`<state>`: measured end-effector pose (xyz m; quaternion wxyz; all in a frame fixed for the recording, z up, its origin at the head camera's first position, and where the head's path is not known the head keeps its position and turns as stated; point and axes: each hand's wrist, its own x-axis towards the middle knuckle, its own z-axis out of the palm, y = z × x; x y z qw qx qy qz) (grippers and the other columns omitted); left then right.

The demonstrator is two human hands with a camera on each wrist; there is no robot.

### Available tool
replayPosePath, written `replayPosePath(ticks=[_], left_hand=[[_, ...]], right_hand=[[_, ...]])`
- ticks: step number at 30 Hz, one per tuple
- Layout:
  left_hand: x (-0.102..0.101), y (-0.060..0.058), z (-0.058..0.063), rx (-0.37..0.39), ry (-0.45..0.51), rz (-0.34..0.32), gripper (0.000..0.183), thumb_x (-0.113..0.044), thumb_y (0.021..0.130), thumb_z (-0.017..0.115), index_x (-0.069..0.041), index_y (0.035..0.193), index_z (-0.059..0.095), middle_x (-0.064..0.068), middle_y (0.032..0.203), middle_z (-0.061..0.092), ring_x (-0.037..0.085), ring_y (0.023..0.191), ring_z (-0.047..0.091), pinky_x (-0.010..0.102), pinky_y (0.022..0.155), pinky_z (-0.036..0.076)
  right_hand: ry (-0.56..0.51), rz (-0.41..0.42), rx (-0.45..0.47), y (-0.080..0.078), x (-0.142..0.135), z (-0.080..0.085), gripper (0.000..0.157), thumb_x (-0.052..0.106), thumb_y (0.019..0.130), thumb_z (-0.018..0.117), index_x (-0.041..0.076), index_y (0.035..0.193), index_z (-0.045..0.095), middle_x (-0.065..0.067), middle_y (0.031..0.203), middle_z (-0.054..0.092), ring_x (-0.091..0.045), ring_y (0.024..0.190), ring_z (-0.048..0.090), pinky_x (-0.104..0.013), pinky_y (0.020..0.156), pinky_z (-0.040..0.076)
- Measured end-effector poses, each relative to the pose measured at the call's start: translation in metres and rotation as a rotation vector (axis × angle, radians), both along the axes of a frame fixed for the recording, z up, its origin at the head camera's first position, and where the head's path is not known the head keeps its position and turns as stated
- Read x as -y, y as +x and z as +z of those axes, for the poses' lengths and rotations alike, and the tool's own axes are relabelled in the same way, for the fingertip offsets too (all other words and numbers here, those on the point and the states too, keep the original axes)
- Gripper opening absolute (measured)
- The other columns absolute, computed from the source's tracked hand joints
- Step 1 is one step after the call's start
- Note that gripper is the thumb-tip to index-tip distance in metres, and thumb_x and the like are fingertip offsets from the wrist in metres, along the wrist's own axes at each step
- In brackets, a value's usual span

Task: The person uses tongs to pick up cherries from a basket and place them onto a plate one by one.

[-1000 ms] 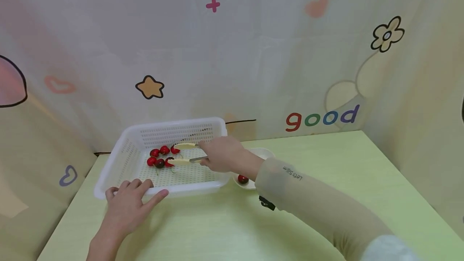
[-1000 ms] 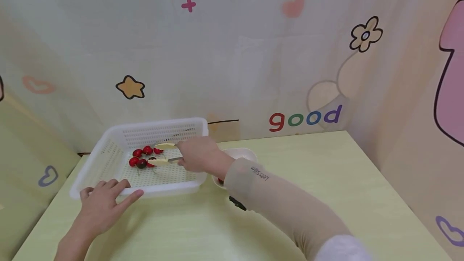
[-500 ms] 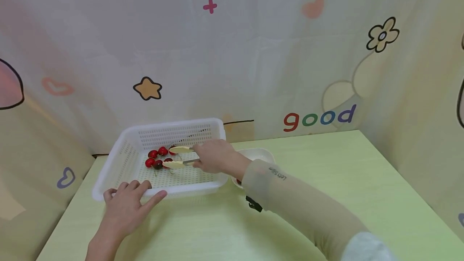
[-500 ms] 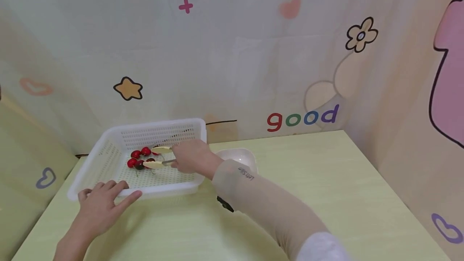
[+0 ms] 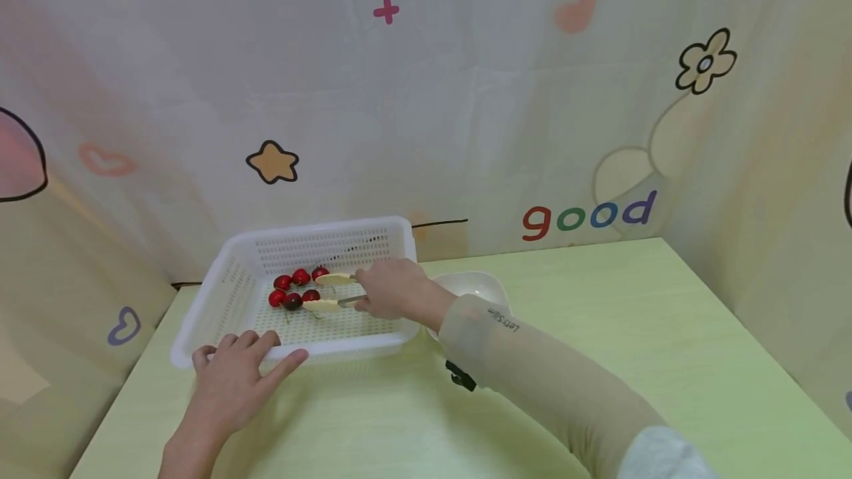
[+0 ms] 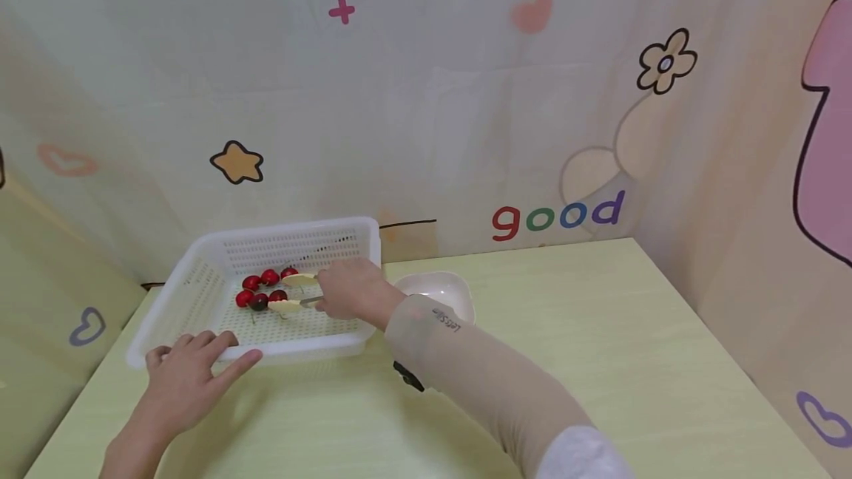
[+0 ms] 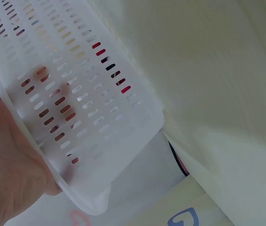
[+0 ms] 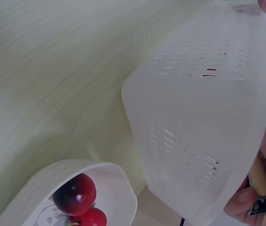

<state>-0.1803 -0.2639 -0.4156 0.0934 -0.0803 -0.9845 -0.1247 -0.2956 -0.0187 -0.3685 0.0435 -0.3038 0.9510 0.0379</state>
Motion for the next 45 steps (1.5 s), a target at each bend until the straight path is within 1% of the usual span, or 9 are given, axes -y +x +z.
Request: replayPosePath(ticks=[4,8,17,25,31,34,38,45], left_hand=[[0.0,-0.001,-0.001,0.001,0.002,0.0,0.058,-0.071,0.095,0.054,-0.016,0.109,0.069,0.003,0.095,0.062,0.037,0.097,0.055,0.069,0.087,0.025],[0.0,-0.001,-0.002,-0.002,0.002,-0.002,0.058,-0.07,0.095,0.054,-0.016,0.109,0.069,0.003,0.095,0.062,0.037,0.097,0.055,0.069,0.087,0.025],[-0.001,0.0,-0.003,-0.001,0.006,-0.002,0.057,-0.07,0.096,0.054,-0.016,0.108,0.069,0.004,0.095,0.062,0.037,0.097,0.055,0.069,0.087,0.025],[0.0,0.001,-0.002,-0.009,0.005,-0.001,0.057,-0.069,0.096,0.055,-0.016,0.107,0.069,0.003,0.094,0.061,0.036,0.096,0.056,0.067,0.086,0.025],[0.0,0.001,-0.002,-0.008,-0.001,-0.001,0.058,-0.07,0.096,0.054,-0.016,0.108,0.069,0.004,0.096,0.062,0.037,0.097,0.056,0.068,0.086,0.025],[0.001,0.0,-0.002,-0.009,-0.005,0.0,0.057,-0.07,0.096,0.054,-0.016,0.107,0.069,0.003,0.094,0.062,0.037,0.097,0.056,0.069,0.086,0.026],[0.001,0.0,-0.002,-0.008,-0.008,0.001,0.056,-0.07,0.096,0.054,-0.016,0.107,0.068,0.002,0.093,0.061,0.037,0.097,0.056,0.07,0.086,0.026],[0.001,-0.001,-0.002,-0.007,-0.009,0.0,0.056,-0.07,0.096,0.054,-0.017,0.106,0.068,0.002,0.092,0.061,0.037,0.097,0.056,0.071,0.086,0.026]], right_hand=[[-0.006,0.009,0.003,-0.001,0.001,-0.002,0.043,0.051,0.102,0.06,0.018,0.129,0.065,0.005,0.083,0.062,-0.012,0.069,0.054,-0.029,0.059,0.047],[0.01,0.017,-0.004,-0.001,0.002,-0.003,0.041,0.05,0.102,0.06,0.018,0.126,0.066,0.005,0.079,0.061,-0.012,0.067,0.053,-0.028,0.059,0.046],[0.048,0.032,-0.031,0.0,0.004,-0.004,0.039,0.05,0.103,0.059,0.018,0.124,0.067,0.004,0.081,0.062,-0.012,0.069,0.054,-0.03,0.06,0.048],[0.029,0.022,-0.024,0.001,0.003,-0.004,0.038,0.049,0.103,0.06,0.019,0.125,0.067,0.005,0.082,0.062,-0.013,0.069,0.054,-0.03,0.059,0.046],[0.017,0.039,-0.043,0.003,0.002,-0.001,0.039,0.048,0.103,0.059,0.02,0.129,0.066,0.005,0.076,0.061,-0.011,0.063,0.051,-0.026,0.054,0.041],[0.005,0.051,-0.057,0.003,0.001,0.002,0.039,0.047,0.103,0.06,0.02,0.13,0.066,0.006,0.073,0.061,-0.011,0.061,0.051,-0.025,0.054,0.041],[-0.015,0.055,-0.055,0.005,-0.002,0.006,0.037,0.046,0.102,0.062,0.02,0.128,0.066,0.007,0.076,0.061,-0.011,0.064,0.052,-0.026,0.056,0.043],[-0.063,0.063,-0.038,0.009,-0.011,0.011,0.035,0.047,0.103,0.061,0.021,0.125,0.066,0.006,0.089,0.065,-0.012,0.071,0.056,-0.03,0.058,0.047]])
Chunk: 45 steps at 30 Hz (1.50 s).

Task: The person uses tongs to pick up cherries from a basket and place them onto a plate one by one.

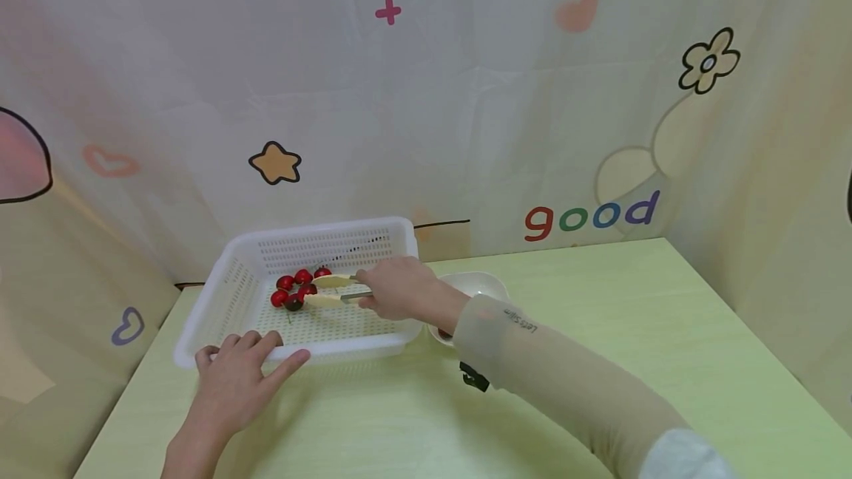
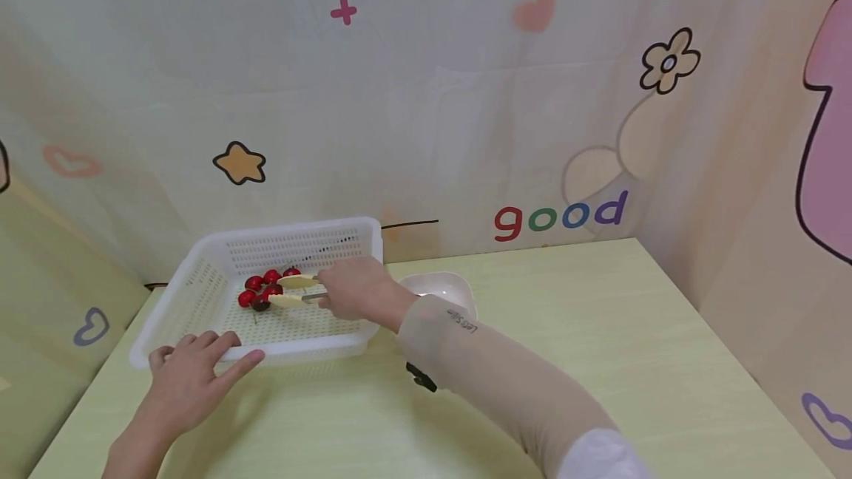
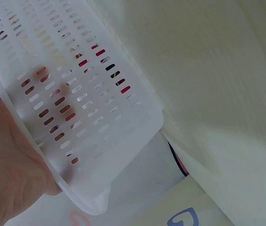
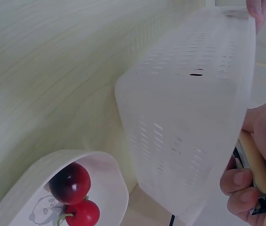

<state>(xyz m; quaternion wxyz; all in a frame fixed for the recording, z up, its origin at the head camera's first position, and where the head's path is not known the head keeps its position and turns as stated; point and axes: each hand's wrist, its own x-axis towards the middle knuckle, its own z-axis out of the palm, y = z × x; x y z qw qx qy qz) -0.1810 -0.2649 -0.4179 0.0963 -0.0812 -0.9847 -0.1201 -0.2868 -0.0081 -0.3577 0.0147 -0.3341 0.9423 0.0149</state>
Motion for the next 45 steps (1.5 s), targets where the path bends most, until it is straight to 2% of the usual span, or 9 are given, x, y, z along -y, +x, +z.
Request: replayPosePath(ticks=[5,12,15,22,30,41,45], left_hand=[[0.0,0.0,0.0,0.003,-0.002,-0.001,0.056,-0.07,0.096,0.053,-0.017,0.107,0.068,0.002,0.092,0.06,0.037,0.097,0.056,0.071,0.087,0.026],[-0.001,0.001,0.001,0.011,0.003,0.002,0.057,-0.07,0.096,0.053,-0.017,0.107,0.068,0.002,0.093,0.06,0.037,0.097,0.055,0.07,0.087,0.025],[-0.001,0.002,0.001,0.01,0.008,0.002,0.056,-0.07,0.096,0.054,-0.016,0.107,0.068,0.002,0.093,0.06,0.037,0.098,0.055,0.07,0.087,0.025],[0.0,0.002,0.001,0.015,0.015,0.002,0.057,-0.07,0.096,0.053,-0.016,0.107,0.068,0.001,0.091,0.058,0.036,0.097,0.054,0.07,0.087,0.024],[0.0,0.001,0.0,0.008,0.016,-0.001,0.056,-0.07,0.096,0.054,-0.017,0.107,0.068,0.001,0.091,0.059,0.036,0.097,0.055,0.069,0.087,0.024],[0.0,0.001,0.0,0.015,0.016,0.002,0.057,-0.07,0.096,0.053,-0.016,0.108,0.068,0.001,0.092,0.059,0.036,0.096,0.054,0.069,0.088,0.024],[0.0,0.001,0.001,0.02,0.014,0.004,0.058,-0.07,0.096,0.053,-0.016,0.109,0.068,0.001,0.092,0.059,0.036,0.097,0.054,0.069,0.088,0.024]], right_hand=[[-0.029,0.019,0.001,0.001,-0.008,0.002,0.035,0.047,0.103,0.06,0.021,0.125,0.066,0.005,0.092,0.068,-0.012,0.072,0.058,-0.031,0.057,0.048],[-0.069,0.029,0.021,0.0,-0.021,0.003,0.033,0.047,0.103,0.06,0.02,0.12,0.066,0.005,0.087,0.065,-0.013,0.068,0.057,-0.03,0.054,0.047],[-0.077,0.035,0.024,0.001,-0.027,0.005,0.035,0.047,0.103,0.06,0.019,0.123,0.066,0.004,0.086,0.065,-0.014,0.064,0.056,-0.028,0.051,0.043],[-0.109,0.048,0.005,0.006,-0.04,0.013,0.042,0.047,0.103,0.061,0.021,0.136,0.062,0.001,0.1,0.071,-0.013,0.064,0.054,-0.027,0.048,0.038],[-0.13,0.035,-0.016,0.012,-0.063,0.02,0.049,0.046,0.103,0.06,0.023,0.147,0.056,0.004,0.077,0.061,-0.012,0.058,0.053,-0.028,0.048,0.039],[-0.208,0.068,-0.047,0.024,-0.097,0.026,0.044,0.039,0.103,0.064,0.019,0.141,0.059,0.006,0.074,0.057,-0.011,0.058,0.052,-0.027,0.047,0.039],[-0.231,0.059,-0.072,0.03,-0.109,0.028,0.047,0.039,0.101,0.066,0.017,0.143,0.06,0.006,0.075,0.056,-0.011,0.058,0.049,-0.026,0.047,0.039]])
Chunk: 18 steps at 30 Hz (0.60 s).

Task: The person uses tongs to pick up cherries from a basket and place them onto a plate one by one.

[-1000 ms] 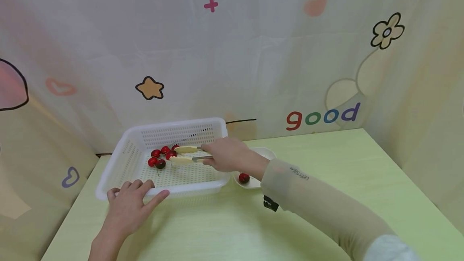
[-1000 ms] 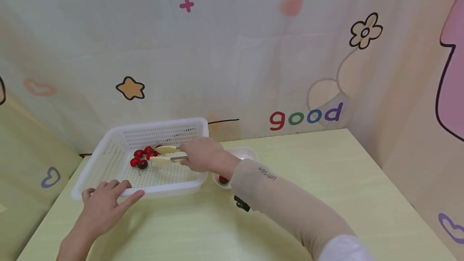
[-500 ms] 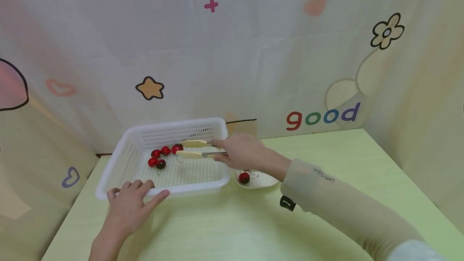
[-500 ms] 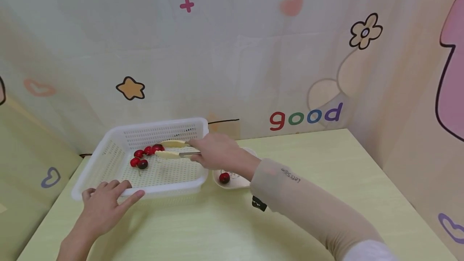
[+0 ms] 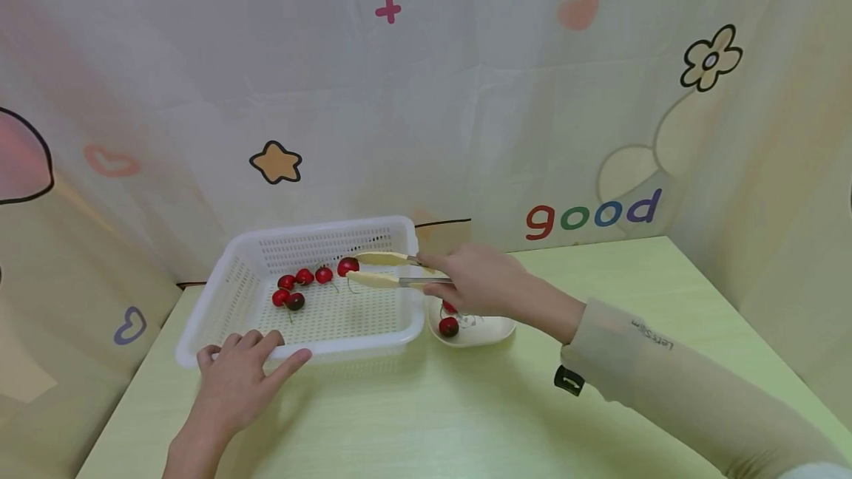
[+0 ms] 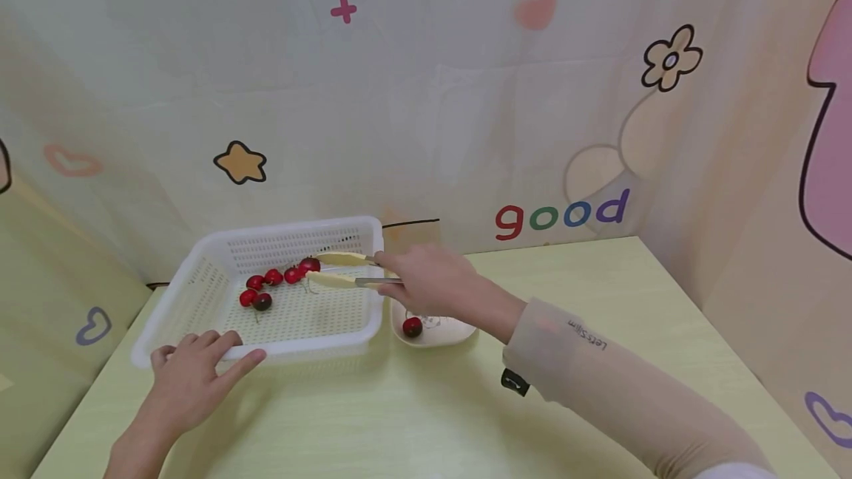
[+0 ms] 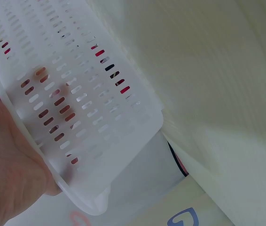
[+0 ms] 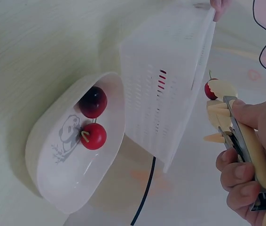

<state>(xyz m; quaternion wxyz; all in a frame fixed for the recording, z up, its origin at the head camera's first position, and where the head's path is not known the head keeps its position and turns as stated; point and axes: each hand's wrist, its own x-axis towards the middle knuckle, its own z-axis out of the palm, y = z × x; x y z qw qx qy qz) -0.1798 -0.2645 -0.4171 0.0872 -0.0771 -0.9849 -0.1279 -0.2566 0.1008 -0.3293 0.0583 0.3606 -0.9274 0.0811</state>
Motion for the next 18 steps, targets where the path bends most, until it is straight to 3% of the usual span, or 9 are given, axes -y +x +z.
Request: replayPosePath(ticks=[12,18], left_hand=[[0.0,0.0,0.001,-0.005,0.001,0.002,0.058,-0.071,0.096,0.053,-0.016,0.108,0.068,0.003,0.094,0.06,0.037,0.098,0.054,0.069,0.088,0.024],[0.0,0.0,0.0,-0.007,-0.004,0.0,0.058,-0.07,0.096,0.053,-0.016,0.109,0.068,0.003,0.095,0.061,0.037,0.098,0.055,0.069,0.088,0.024]], right_hand=[[-0.036,0.012,-0.088,0.011,-0.026,-0.003,0.046,0.036,0.098,0.071,0.019,0.14,0.062,0.008,0.067,0.05,-0.011,0.053,0.042,-0.025,0.045,0.035],[-0.023,-0.053,-0.045,0.016,-0.038,-0.003,0.053,0.04,0.099,0.069,0.021,0.147,0.058,0.007,0.069,0.052,-0.012,0.056,0.045,-0.027,0.046,0.036]])
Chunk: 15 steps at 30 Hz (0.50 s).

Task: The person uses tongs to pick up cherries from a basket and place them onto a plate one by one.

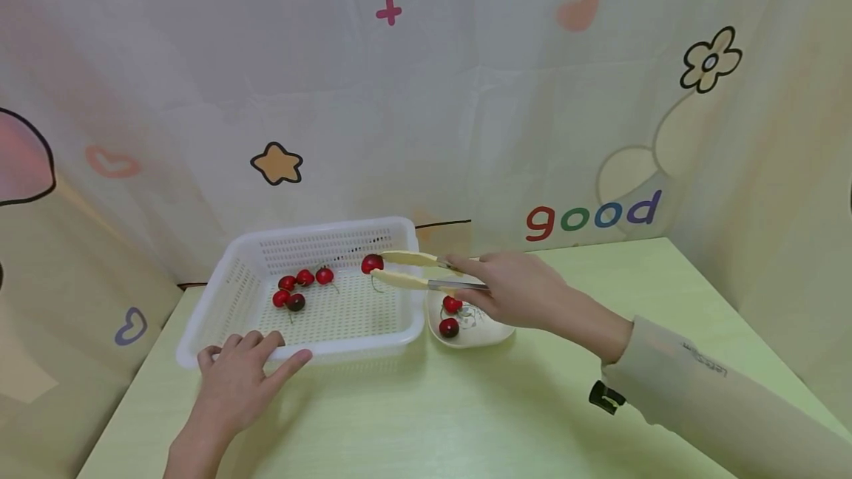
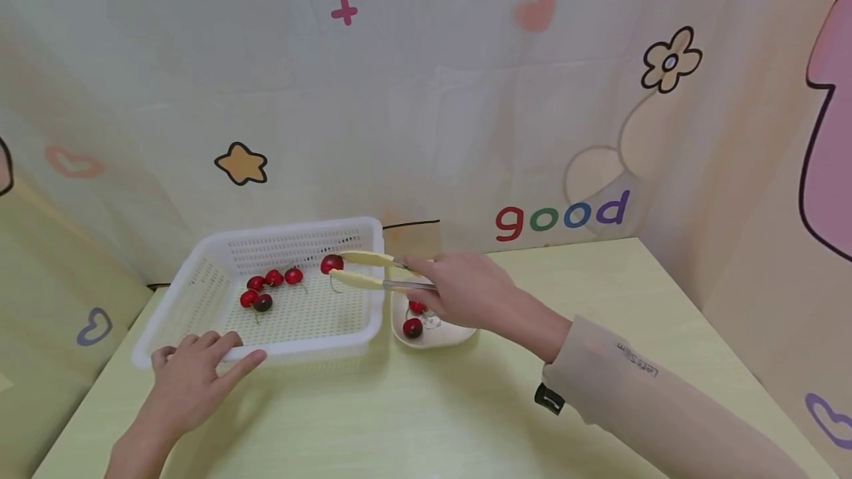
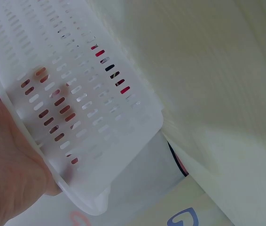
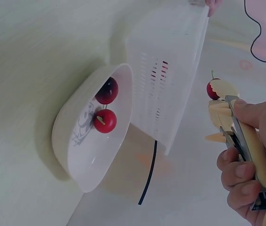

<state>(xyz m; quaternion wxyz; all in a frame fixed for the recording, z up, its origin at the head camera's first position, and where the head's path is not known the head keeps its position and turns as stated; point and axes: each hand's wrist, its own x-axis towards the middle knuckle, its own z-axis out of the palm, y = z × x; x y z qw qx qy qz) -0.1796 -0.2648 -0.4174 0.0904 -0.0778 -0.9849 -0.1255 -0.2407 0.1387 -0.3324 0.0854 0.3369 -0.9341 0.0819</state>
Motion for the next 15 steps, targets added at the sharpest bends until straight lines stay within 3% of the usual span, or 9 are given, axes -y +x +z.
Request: replayPosePath(ticks=[15], left_hand=[[0.0,0.0,-0.001,-0.001,0.009,-0.001,0.056,-0.07,0.096,0.053,-0.017,0.107,0.067,0.001,0.093,0.059,0.036,0.098,0.054,0.067,0.088,0.023]], right_hand=[[-0.027,-0.091,0.005,0.007,-0.039,-0.008,0.053,0.04,0.1,0.068,0.014,0.146,0.059,0.007,0.073,0.055,-0.011,0.06,0.046,-0.028,0.051,0.038]])
